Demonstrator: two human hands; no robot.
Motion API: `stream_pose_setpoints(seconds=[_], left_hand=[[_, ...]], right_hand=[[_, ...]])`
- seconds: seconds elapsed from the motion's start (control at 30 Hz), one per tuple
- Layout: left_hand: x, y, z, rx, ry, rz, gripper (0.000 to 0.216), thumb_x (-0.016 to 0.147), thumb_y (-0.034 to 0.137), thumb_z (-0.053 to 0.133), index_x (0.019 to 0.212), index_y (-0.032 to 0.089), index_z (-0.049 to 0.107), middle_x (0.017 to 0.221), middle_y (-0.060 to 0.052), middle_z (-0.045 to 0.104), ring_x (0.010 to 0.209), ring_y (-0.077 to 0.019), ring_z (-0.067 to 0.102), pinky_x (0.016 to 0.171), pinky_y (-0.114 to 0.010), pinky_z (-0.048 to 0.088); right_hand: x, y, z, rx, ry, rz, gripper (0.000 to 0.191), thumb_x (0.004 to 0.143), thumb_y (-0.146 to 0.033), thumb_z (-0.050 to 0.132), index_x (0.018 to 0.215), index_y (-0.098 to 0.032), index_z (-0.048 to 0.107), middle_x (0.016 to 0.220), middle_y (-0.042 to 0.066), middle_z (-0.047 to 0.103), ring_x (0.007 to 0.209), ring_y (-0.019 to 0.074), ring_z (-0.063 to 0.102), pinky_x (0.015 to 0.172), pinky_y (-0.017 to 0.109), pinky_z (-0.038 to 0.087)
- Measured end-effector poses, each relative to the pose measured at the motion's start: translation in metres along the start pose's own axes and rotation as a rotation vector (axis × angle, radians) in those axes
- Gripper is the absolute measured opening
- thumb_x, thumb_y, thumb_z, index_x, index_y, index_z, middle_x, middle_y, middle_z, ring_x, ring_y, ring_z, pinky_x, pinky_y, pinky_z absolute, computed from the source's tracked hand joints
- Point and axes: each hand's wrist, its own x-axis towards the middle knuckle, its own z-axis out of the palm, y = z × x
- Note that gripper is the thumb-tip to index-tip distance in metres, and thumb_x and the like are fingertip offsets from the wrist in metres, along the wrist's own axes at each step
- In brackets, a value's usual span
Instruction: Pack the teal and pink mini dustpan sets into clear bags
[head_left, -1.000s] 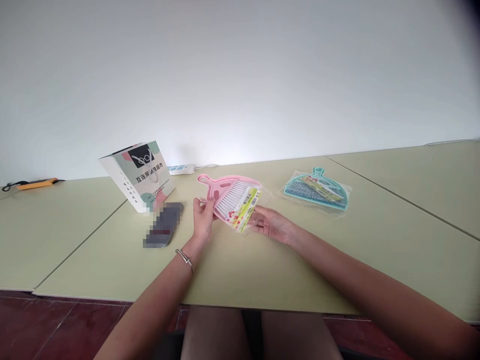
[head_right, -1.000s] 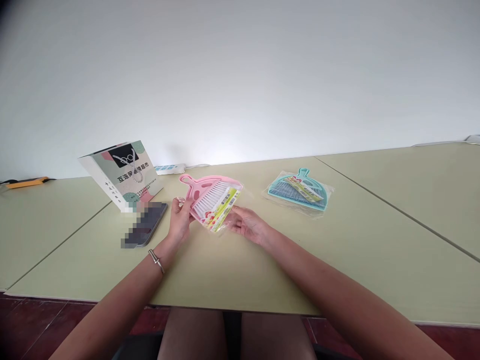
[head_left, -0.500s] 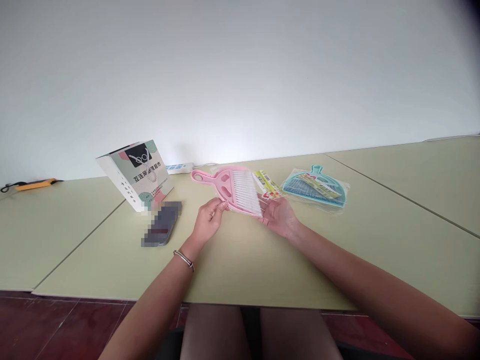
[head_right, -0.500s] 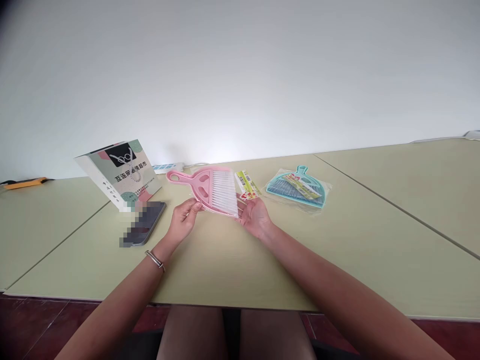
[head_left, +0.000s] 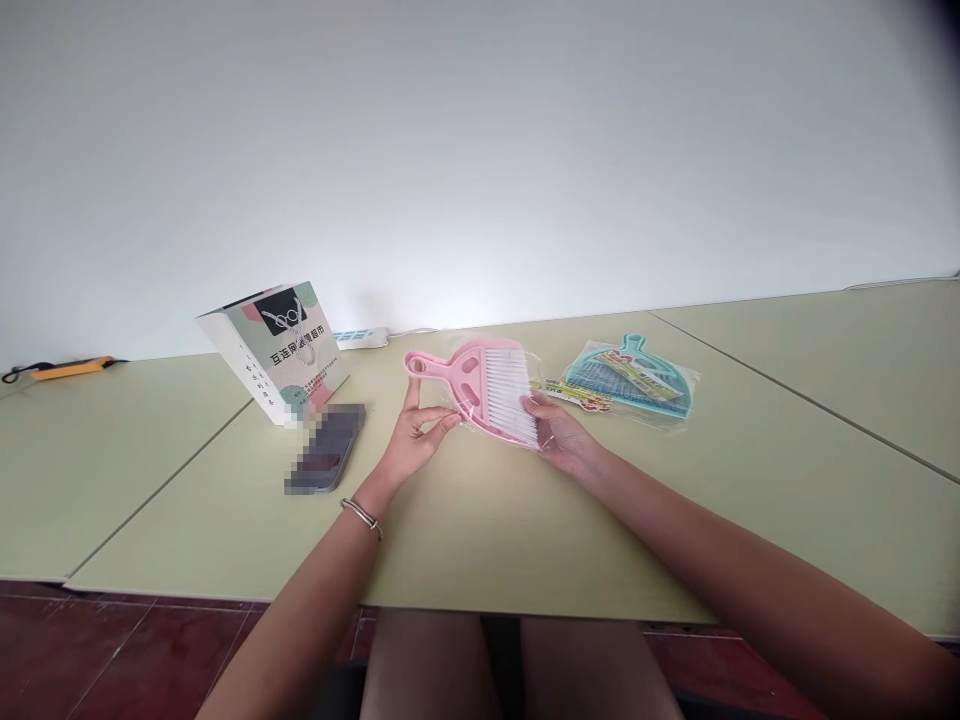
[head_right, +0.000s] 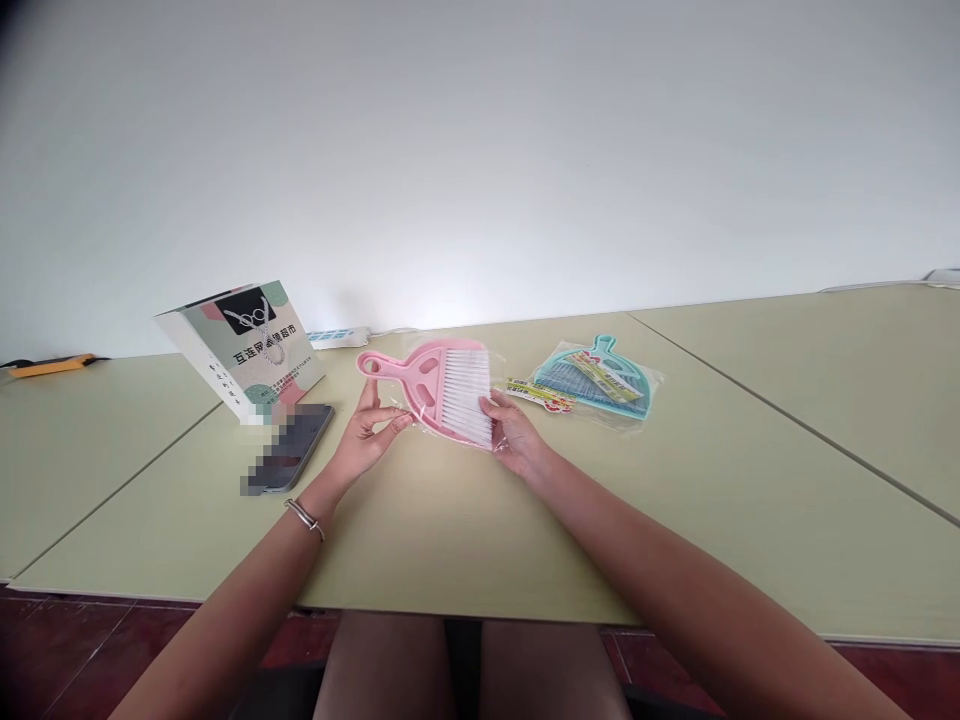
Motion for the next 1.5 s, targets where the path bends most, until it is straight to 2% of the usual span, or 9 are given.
stream_pose_setpoints(seconds=[0.1, 0.17, 0.43, 0.63, 0.83, 1.07, 1.27, 1.4, 1.5], left_hand=[[0.0, 0.005, -0.005, -0.018, -0.109, 0.015, 0.028, 0.082, 0.044, 0.057, 0.078, 0.022, 0.075, 0.117, -0.009, 0.06, 0.118, -0.0238, 0.051, 0.102, -0.038, 0.039], [0.0, 0.009, -0.006, -0.008, -0.102, 0.034, 0.027, 0.083, 0.042, 0.056, 0.079, 0.022, 0.075, 0.112, -0.009, 0.063, 0.115, -0.0241, 0.053, 0.1, -0.039, 0.041], [-0.001, 0.02, -0.006, 0.076, 0.017, 0.076, 0.026, 0.084, 0.04, 0.055, 0.077, 0.024, 0.074, 0.139, -0.004, 0.049, 0.139, -0.0209, 0.029, 0.113, -0.034, 0.025], [-0.002, 0.021, -0.008, 0.105, 0.084, 0.084, 0.02, 0.083, 0.035, 0.057, 0.077, 0.025, 0.073, 0.135, -0.003, 0.053, 0.137, -0.0204, 0.033, 0.111, -0.035, 0.031], [-0.001, 0.021, -0.009, 0.047, 0.151, 0.056, 0.023, 0.082, 0.037, 0.058, 0.074, 0.02, 0.07, 0.14, -0.009, 0.047, 0.133, -0.0262, 0.039, 0.106, -0.037, 0.037], [0.001, 0.015, -0.003, -0.238, 0.321, -0.154, 0.03, 0.081, 0.04, 0.058, 0.062, 0.018, 0.061, 0.095, -0.011, 0.068, 0.125, -0.0289, 0.048, 0.088, -0.04, 0.052], [0.002, 0.022, -0.001, -0.348, 0.416, -0.165, 0.027, 0.081, 0.042, 0.057, 0.072, 0.017, 0.06, 0.083, -0.004, 0.068, 0.081, -0.0169, 0.066, 0.076, -0.036, 0.056], [0.003, 0.018, -0.006, -0.36, 0.483, -0.183, 0.03, 0.082, 0.044, 0.056, 0.069, 0.017, 0.055, 0.078, -0.002, 0.065, 0.079, -0.0146, 0.064, 0.074, -0.031, 0.056], [0.003, 0.016, -0.008, -0.43, 0.447, -0.183, 0.026, 0.08, 0.042, 0.059, 0.073, 0.018, 0.053, 0.086, -0.003, 0.066, 0.083, -0.0151, 0.064, 0.069, -0.028, 0.056]], right_hand=[[-0.002, -0.002, 0.002, -0.051, -0.031, 0.033, 0.018, 0.076, -0.01, 0.06, 0.089, -0.022, 0.062, 0.085, 0.0, 0.073, 0.078, 0.018, 0.069, 0.079, 0.035, 0.057], [-0.004, -0.003, 0.004, -0.058, -0.04, 0.046, 0.018, 0.075, -0.011, 0.06, 0.088, -0.022, 0.062, 0.085, 0.0, 0.073, 0.079, 0.0184, 0.069, 0.078, 0.035, 0.057], [-0.005, -0.006, 0.005, -0.056, -0.07, 0.089, 0.018, 0.078, -0.012, 0.058, 0.092, -0.023, 0.061, 0.094, 0.0, 0.073, 0.089, 0.0183, 0.068, 0.082, 0.035, 0.055], [-0.001, -0.005, 0.0, -0.084, -0.136, 0.077, 0.02, 0.077, -0.016, 0.059, 0.096, -0.024, 0.06, 0.098, 0.001, 0.072, 0.093, 0.0183, 0.067, 0.084, 0.036, 0.054], [-0.002, -0.005, 0.001, -0.033, -0.016, 0.149, 0.012, 0.088, -0.023, 0.05, 0.093, -0.021, 0.061, 0.082, 0.002, 0.073, 0.073, 0.0151, 0.069, 0.069, 0.029, 0.056], [-0.001, -0.005, 0.001, -0.031, 0.038, 0.122, 0.01, 0.083, -0.012, 0.055, 0.08, -0.02, 0.061, 0.07, -0.001, 0.07, 0.06, 0.0105, 0.065, 0.058, 0.021, 0.054], [-0.008, -0.008, 0.009, -0.083, 0.025, 0.101, 0.012, 0.079, -0.007, 0.058, 0.079, -0.018, 0.063, 0.071, -0.001, 0.071, 0.061, 0.0089, 0.066, 0.058, 0.018, 0.054], [-0.011, -0.01, 0.013, -0.089, -0.018, 0.088, 0.013, 0.08, -0.006, 0.057, 0.083, -0.017, 0.064, 0.075, 0.0, 0.072, 0.067, 0.0094, 0.068, 0.065, 0.019, 0.055], [-0.011, -0.01, 0.013, -0.078, -0.028, 0.1, 0.012, 0.079, -0.008, 0.057, 0.084, -0.018, 0.063, 0.074, -0.001, 0.072, 0.064, 0.0093, 0.067, 0.062, 0.02, 0.054]])
